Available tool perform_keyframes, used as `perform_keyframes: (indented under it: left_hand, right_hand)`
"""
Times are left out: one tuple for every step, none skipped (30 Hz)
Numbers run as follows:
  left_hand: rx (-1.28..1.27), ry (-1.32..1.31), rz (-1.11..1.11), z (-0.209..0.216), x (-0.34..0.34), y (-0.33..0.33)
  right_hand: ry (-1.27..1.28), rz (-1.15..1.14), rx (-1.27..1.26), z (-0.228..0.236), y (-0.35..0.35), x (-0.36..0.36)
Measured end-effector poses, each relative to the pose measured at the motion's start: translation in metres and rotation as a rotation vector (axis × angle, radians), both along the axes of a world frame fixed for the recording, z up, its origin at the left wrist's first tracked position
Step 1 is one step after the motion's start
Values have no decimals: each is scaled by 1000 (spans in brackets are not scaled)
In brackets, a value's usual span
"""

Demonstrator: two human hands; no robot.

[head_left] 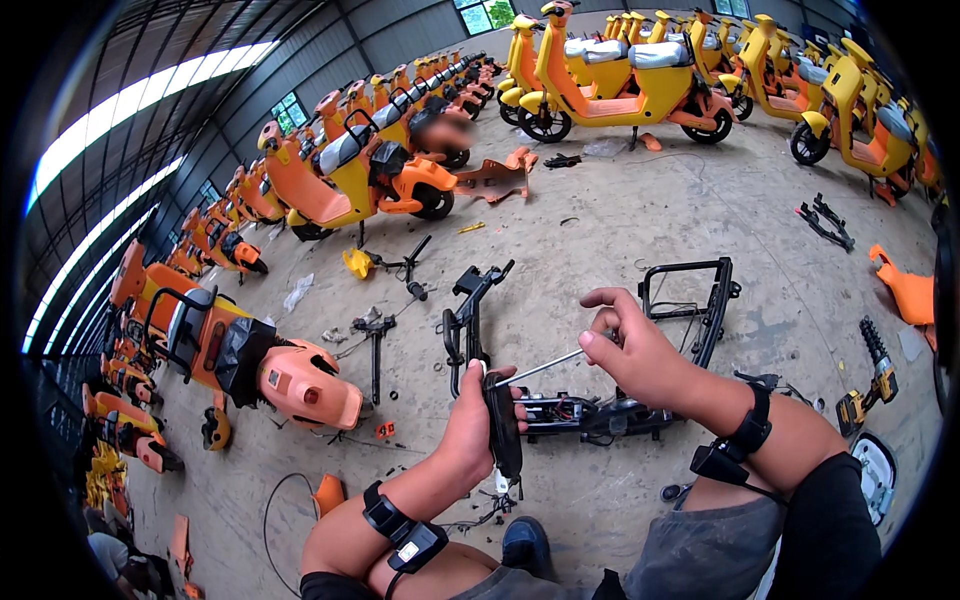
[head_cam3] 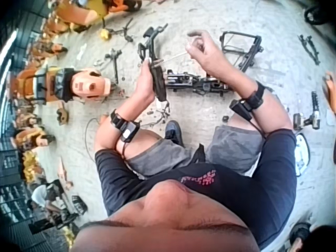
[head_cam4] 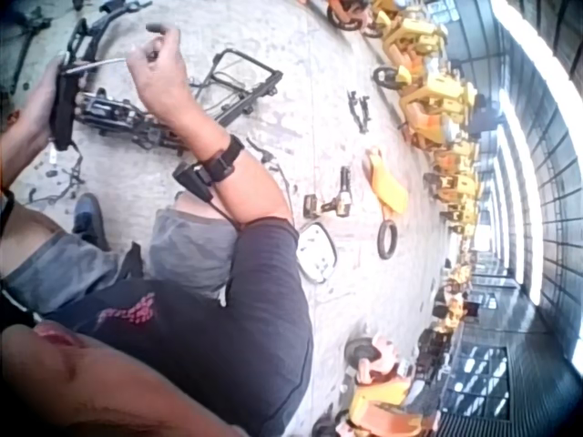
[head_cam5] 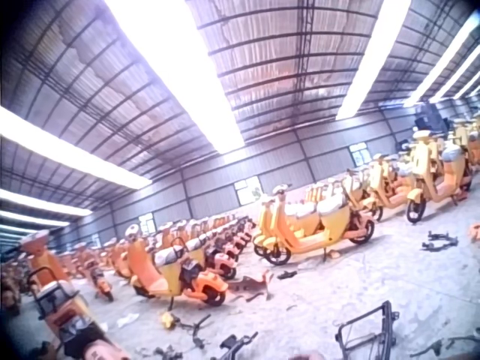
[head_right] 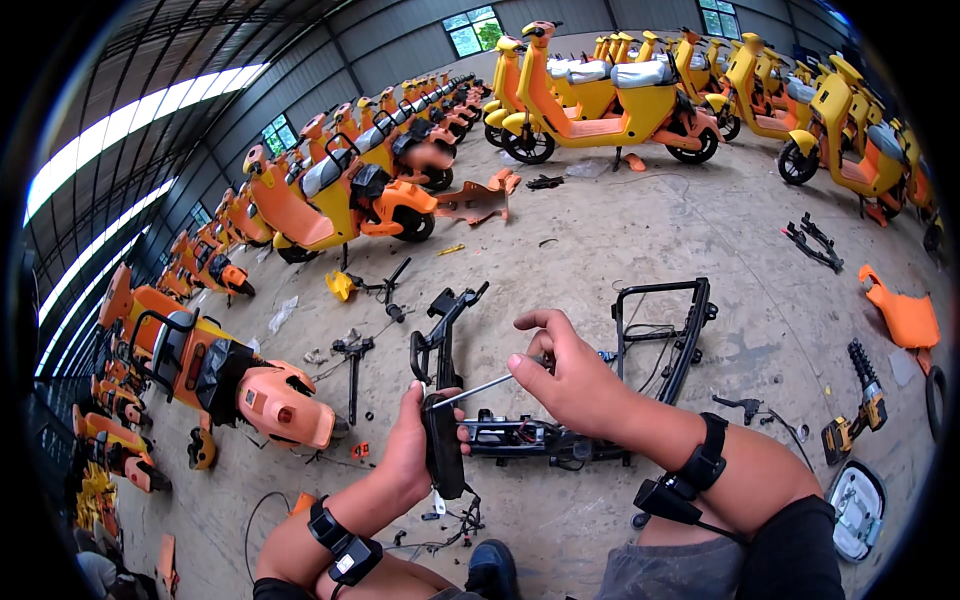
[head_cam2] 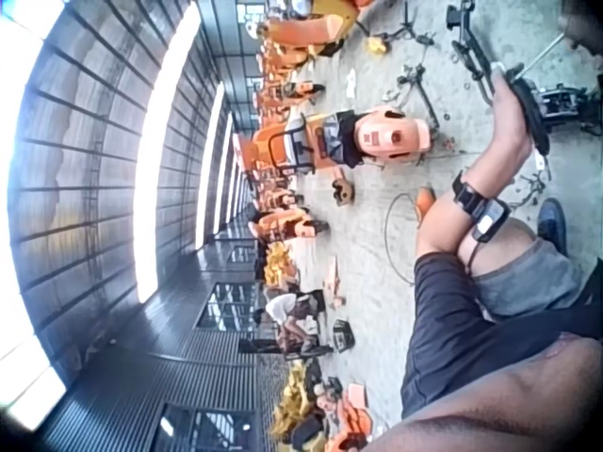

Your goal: The person uses a hex key and a screwdriver to remove screws from a black plastic scooter handlebar cover, handling the component by hand and setting the removed screws on the floor.

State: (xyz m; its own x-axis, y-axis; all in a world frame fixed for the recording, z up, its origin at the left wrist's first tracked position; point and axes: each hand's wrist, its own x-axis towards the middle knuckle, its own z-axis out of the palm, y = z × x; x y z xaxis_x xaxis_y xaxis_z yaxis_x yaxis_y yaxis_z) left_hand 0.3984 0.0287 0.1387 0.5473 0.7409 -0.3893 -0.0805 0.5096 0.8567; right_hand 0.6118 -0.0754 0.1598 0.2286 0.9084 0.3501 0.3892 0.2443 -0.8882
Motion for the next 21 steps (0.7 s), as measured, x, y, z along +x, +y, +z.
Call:
perform_keyframes:
  left_hand:
    - [1, 6, 2, 0, 1, 1]
    - [3, 13, 3, 0, 2, 1]
    - [-2, 5, 4, 1, 3, 0]
    - [-7, 0, 9, 1, 2, -1]
    - [-12, -5, 13, 1, 2, -2]
    - [-12, -3, 11, 0, 1, 0]
    - [-11, 0, 10, -2, 0, 2]
    - [-10, 2, 10, -3, 0, 4]
    - [-3, 1, 6, -3, 0, 2]
    - [4, 3, 8, -1, 0, 0]
    - [11, 4, 10, 0, -1, -1]
    - [8, 0, 18, 2, -2, -2]
    - [4, -13, 12, 4, 0, -3]
    - [0, -25, 7, 5, 1, -4]
    - [-3, -28, 3, 5, 3, -4]
    - [-5, -27, 2, 5, 4, -5]
    - [-7, -26, 1, 5, 4, -5]
    - [-6, -21, 0, 5, 5, -5]
    - [-4, -13, 8, 4, 2, -4]
    - [-2, -5, 14, 3, 0, -4]
    - [-4, -7, 17, 2, -2, -2]
  right_hand:
    - [18, -6, 64, -4, 1, -2]
    - [35, -12, 127, -7, 3, -3]
    - [53, -19, 191, -9, 3, -4]
    - [47, 39, 63, -4, 2, -3]
    - [42, 96, -65, 6, -2, 0]
    - [36, 152, -193, 11, -4, 2]
    - [56, 141, -256, 11, -4, 4]
    - [76, 130, -319, 11, -4, 6]
    - [91, 108, -339, 13, -5, 6]
    - [107, 92, -358, 14, -4, 5]
    - [117, 67, -335, 21, -6, 1]
    - [128, 42, -312, 23, -6, -2]
    - [109, 18, -206, 21, -7, -2]
    - [89, -5, -100, 14, -6, -3]
    - [69, -26, 6, 8, -6, -3]
    - [65, -11, 60, 4, -5, -5]
    - [61, 4, 113, 1, -5, -7]
    - [56, 18, 166, 0, -5, -8]
    - [70, 72, 56, 3, -5, -7]
    - [83, 124, -53, 9, -5, -4]
    - [96, 177, -163, 13, -5, -1]
